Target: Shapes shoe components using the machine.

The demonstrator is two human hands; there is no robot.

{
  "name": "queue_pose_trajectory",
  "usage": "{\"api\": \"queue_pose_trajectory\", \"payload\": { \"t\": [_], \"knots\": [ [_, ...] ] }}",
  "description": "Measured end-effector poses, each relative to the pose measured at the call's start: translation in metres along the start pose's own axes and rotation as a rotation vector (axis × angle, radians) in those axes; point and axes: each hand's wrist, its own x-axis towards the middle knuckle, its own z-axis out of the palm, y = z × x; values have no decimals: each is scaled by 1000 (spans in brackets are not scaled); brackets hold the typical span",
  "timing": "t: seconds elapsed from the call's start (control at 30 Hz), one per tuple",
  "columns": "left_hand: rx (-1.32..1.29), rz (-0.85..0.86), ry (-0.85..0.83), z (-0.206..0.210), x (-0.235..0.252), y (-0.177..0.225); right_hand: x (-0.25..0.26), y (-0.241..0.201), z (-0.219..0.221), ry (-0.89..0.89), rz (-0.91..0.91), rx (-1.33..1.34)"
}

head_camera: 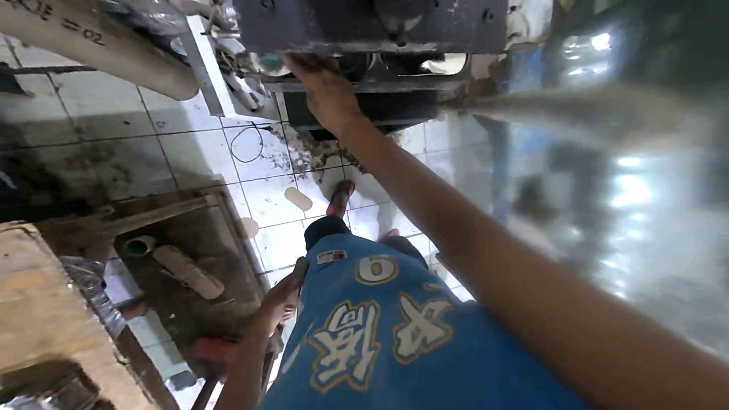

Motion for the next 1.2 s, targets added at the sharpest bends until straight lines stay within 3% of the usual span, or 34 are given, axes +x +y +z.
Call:
{"api": "queue_pose_trajectory", "payload": {
  "t": [0.07, 0.13, 0.2, 0.27, 0.33, 0.47, 0.57, 0.67, 0.73, 0.83, 0.9, 1.07, 1.13, 1.2],
  "knots": [
    [71, -5, 111, 13, 9, -2, -8, 16, -12, -13, 68, -45],
    [158, 6, 121, 21, 14, 2, -21, 37, -25, 26, 56, -77],
    [274, -1, 43, 19, 17, 7, -45, 51, -33, 196, -89, -104],
    [342, -41, -46, 8, 23, 10, -81, 54, -47, 253, -251, -14],
    [382, -40, -161, -5, 30, 22, -130, 53, -73, 97, -272, 244],
    [574, 88, -198, -13, 39, 51, -226, 70, -118, -528, -97, 861],
    [758, 198, -82, 15, 42, 109, -284, 102, -139, -619, 28, 932],
    [1031, 362, -43, 86, 54, 188, -343, 144, -159, -487, 142, 933],
    [1185, 574, -47, 153, 70, 232, -393, 166, -162, -423, 213, 988],
    [1299, 900, -117, 279, 70, 289, -472, 179, -152, -392, 341, 1040],
    [1347, 1056, -127, 369, 64, 318, -526, 190, -147, -273, 426, 1096],
    [1476, 1324, -152, 566, 82, 356, -644, 215, -124, 37, 761, 1135],
    [1587, 1376, -117, 620, 109, 361, -670, 215, -121, 32, 815, 1079],
    [1657, 1359, -79, 647, 129, 362, -684, 214, -123, 27, 784, 1042]
  ]
}}
